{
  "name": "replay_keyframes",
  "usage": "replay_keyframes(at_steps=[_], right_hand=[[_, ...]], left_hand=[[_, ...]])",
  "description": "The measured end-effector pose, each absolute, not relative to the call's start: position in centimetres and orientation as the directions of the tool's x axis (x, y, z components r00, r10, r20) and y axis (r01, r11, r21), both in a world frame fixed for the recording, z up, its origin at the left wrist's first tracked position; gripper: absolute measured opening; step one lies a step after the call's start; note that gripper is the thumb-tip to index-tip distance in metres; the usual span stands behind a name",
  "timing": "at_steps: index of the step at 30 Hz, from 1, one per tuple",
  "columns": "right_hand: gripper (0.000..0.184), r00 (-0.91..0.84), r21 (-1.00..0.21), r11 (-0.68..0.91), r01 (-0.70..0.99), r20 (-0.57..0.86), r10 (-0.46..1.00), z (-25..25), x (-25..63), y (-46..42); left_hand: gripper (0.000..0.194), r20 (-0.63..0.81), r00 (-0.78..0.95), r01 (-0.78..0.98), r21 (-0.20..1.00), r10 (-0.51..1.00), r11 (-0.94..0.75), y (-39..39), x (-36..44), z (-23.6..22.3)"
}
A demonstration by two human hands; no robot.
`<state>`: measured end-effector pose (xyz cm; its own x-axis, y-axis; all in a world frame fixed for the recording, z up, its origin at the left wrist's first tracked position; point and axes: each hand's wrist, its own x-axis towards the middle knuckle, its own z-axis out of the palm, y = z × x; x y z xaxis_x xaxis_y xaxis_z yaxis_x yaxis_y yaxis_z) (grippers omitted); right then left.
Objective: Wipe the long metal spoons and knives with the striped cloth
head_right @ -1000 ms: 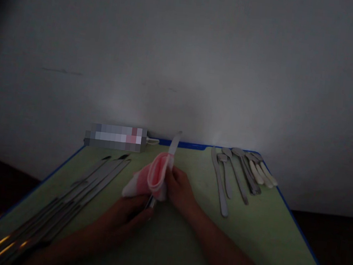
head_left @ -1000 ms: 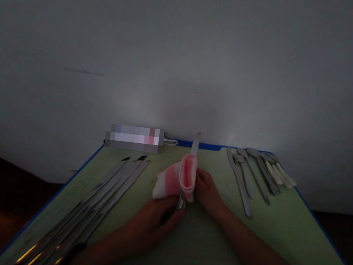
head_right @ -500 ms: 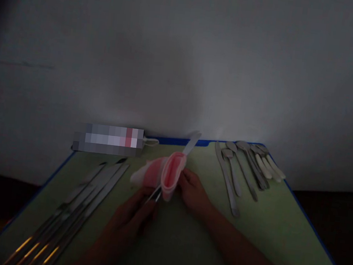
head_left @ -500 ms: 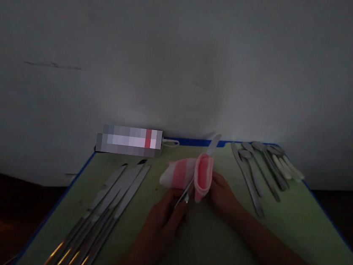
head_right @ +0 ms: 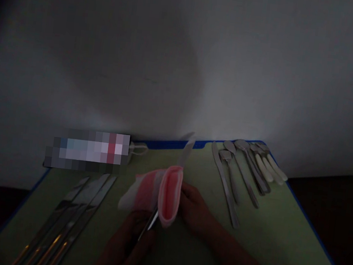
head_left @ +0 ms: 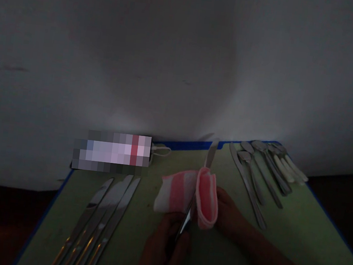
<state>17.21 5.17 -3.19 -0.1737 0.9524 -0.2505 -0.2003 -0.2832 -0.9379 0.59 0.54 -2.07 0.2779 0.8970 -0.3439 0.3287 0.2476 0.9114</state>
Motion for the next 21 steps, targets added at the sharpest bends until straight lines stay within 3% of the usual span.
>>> replay_keyframes(at_steps=[6, 13, 21], right_hand=[[0.020, -0.214, -0.894, -0.328, -0.306, -0.271, 0.938, -4.7, 17.3, 5.4], [0.019, -0.289, -0.871, -0.370, -0.323, -0.282, 0.915, -4.3, 16.9, 5.8], [0.023, -0.265, -0.838, -0.272, -0.474, -0.159, 0.951, -3.6, 16.0, 6.2]], left_hand=[[0.034, -0.348, 0.294, 0.397, 0.892, 0.890, 0.217, 0.4, 0.3, -2.2], [0.027, -0.239, 0.424, 0.405, 0.913, 0.874, 0.053, 0.6, -0.9, -3.0], [0.020, -0.106, 0.529, 0.472, 0.861, 0.842, -0.189, 0.8, -0.6, -1.7]])
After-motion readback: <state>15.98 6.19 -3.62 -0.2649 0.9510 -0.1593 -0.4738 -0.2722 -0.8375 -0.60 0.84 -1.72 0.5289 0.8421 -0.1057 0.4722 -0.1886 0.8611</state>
